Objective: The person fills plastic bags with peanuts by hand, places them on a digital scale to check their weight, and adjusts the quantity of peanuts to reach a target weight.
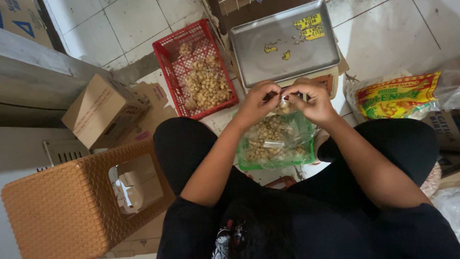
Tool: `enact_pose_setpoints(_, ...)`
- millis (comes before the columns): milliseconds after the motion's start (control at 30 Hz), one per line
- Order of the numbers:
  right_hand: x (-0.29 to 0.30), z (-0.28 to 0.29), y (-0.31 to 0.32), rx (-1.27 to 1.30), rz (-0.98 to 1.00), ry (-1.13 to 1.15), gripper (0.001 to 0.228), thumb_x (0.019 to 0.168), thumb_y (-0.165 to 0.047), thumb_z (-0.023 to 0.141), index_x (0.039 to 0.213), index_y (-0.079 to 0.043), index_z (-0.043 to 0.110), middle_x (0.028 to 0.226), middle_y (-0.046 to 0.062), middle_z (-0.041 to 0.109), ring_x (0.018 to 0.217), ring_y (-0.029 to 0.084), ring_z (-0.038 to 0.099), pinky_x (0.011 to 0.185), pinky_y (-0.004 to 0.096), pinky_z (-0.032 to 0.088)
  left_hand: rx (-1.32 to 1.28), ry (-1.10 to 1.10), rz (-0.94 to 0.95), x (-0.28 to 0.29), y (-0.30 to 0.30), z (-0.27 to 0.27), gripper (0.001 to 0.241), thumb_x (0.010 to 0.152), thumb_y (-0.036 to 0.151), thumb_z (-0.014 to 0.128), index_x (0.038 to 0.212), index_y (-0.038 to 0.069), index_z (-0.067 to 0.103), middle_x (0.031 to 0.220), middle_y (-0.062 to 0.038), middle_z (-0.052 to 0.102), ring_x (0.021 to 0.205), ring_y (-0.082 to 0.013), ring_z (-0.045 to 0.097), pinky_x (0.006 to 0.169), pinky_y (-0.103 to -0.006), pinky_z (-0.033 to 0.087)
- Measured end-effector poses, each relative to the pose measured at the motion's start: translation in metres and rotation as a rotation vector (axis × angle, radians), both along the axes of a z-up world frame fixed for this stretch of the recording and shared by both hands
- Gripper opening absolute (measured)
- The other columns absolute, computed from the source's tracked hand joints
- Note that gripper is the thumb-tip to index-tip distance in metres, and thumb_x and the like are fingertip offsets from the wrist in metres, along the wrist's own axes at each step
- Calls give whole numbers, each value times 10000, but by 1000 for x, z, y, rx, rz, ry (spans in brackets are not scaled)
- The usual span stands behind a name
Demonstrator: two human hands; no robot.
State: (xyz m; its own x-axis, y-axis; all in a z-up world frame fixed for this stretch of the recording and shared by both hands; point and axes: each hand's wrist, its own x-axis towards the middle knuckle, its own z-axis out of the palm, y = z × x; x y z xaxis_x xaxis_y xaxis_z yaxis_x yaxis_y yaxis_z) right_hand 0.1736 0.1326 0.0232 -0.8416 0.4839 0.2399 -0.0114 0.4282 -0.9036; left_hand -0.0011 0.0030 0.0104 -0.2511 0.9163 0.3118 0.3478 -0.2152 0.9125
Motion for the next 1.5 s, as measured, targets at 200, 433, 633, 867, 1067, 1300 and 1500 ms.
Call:
enact_pose_setpoints(200,-1,14,4,107,122,85,188,845,76,700,999,-31,701,1001,78,703,977,186,687,891,306,533,58,-50,-11,-1,-1,-6,124,961,29,656,1077,26,613,1052,-70,633,993,-193,630,895,-331,514)
enact_pose_setpoints(433,-6,7,-2,81,-25,112,149,877,17,790,989,-21,699,1041,91,720,931,200,684,808,318,522,-105,-420,-94,2,-1,-16,81,1031,54,608,1111,40,608,1034,-10,599,940,-79,588,824,-267,499)
enact_pose_setpoints(633,-11,10,-10,306,-106,140,159,875,18,794,990,-18,690,1043,116,713,981,283,682,889,388,525,72,76,49,3,1,-1,139,966,45,668,1074,64,583,1028,-74,572,976,-247,590,858,-362,479)
enact_pose_setpoints(867,-15,4,-15,485,-155,85,179,838,31,758,998,-5,686,1037,141,698,991,346,656,907,433,506,96,397,140,9,-2,20,205,887,73,693,1035,77,550,1035,-104,584,1004,-355,558,890,-462,438)
enact_pose_setpoints(1067,-9,-26,-6,-82,-95,54,112,945,50,681,1050,9,682,1000,85,710,916,156,664,845,292,518,97,215,191,20,0,14,338,933,156,696,1205,36,534,1186,-153,573,1108,-343,567,915,-441,466)
enact_pose_setpoints(1300,-2,-50,5,-280,-104,111,44,1070,37,618,1065,-6,627,1009,17,689,926,93,646,860,250,533,-390,-92,-40,14,4,1,251,1073,290,631,1047,43,664,862,-66,642,790,-158,597,738,-319,485)
enact_pose_setpoints(1500,1,-53,8,-519,-140,228,64,1125,0,661,1070,-25,643,964,29,680,861,90,604,820,233,487,-296,-262,-172,11,8,-28,253,1051,255,646,1010,8,607,901,-48,599,834,-139,554,771,-302,483)
